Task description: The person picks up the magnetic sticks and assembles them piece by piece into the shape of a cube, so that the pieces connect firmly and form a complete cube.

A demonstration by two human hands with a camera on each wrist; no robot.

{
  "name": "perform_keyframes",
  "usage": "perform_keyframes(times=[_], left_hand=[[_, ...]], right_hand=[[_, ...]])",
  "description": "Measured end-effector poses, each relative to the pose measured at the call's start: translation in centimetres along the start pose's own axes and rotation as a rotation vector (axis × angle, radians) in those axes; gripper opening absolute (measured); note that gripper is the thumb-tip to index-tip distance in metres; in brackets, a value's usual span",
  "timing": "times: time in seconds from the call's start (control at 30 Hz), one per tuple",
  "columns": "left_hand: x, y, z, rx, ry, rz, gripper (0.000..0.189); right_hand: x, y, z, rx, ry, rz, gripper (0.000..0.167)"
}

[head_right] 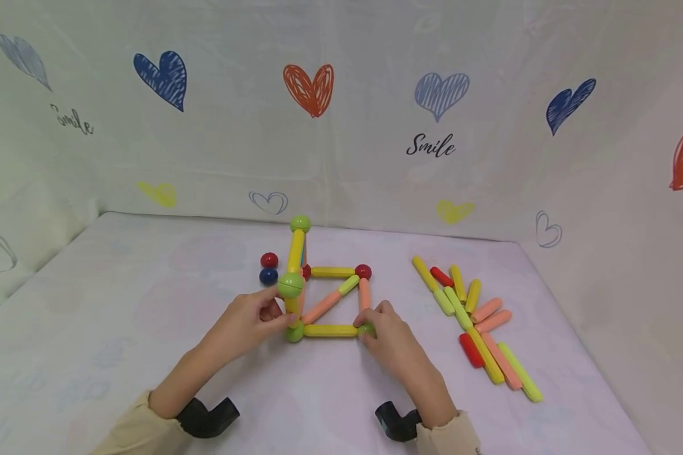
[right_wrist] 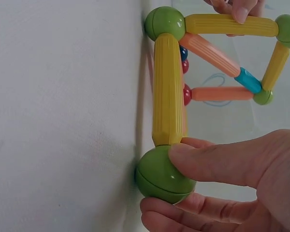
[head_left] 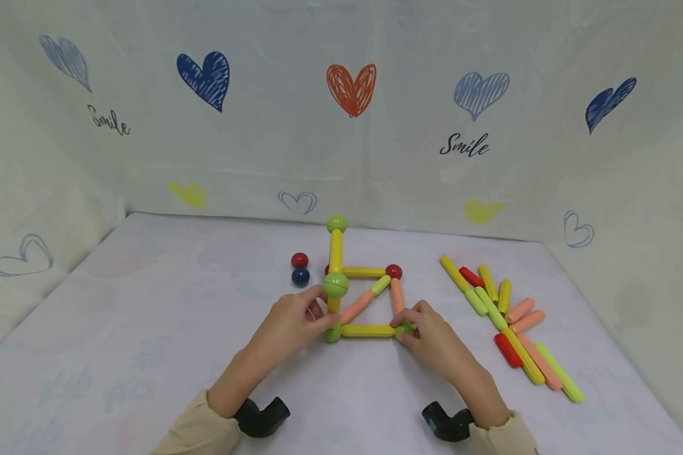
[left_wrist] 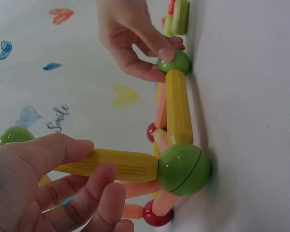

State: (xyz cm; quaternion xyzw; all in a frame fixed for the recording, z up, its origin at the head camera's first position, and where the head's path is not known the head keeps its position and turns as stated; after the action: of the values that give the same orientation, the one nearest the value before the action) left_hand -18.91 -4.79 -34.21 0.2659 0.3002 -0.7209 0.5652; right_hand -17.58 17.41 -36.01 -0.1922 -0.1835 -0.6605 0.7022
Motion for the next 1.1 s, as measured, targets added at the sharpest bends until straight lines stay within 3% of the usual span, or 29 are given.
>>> perform_keyframes(times=[0.6, 0.83, 0.97, 1.1], left_hand=[[0.0, 0.0, 0.4, 0.01, -0.035, 0.008, 0.023], [0.1, 0.0, 0.5, 0.025, -0.037, 0.014, 0.021], [0.1, 0.0, 0.8, 0.03, -0.035, 0.031, 0.026], [-0.1, 0.1, 1.6, 0.012, -0.002, 0.024, 0.047]], right_hand=[[0.1, 0.1, 0.0, -0.008, 0.003, 0.013, 0.019], [-0.6, 0.0, 1.5, 0.026, -0.05, 0.056, 0.021], [-2.0, 0.0, 3.3, -0.029, -0.066, 0.078, 0.025], [-4.1, 0.0, 5.3, -0.122, -0.065, 0.045, 0.027]])
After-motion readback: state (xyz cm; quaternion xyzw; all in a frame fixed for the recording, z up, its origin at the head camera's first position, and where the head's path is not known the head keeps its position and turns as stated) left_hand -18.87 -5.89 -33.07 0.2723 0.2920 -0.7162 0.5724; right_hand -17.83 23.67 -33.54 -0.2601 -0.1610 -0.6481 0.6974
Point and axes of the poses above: each hand's wrist, its own y-axis away from the middle knuckle, its own z-axis out of the back of the hand, x = y × z, the point moved 3 cm from there along -y, towards the middle knuckle, and after that the axes turned 8 degrees about -x, right-handed, at the moved point
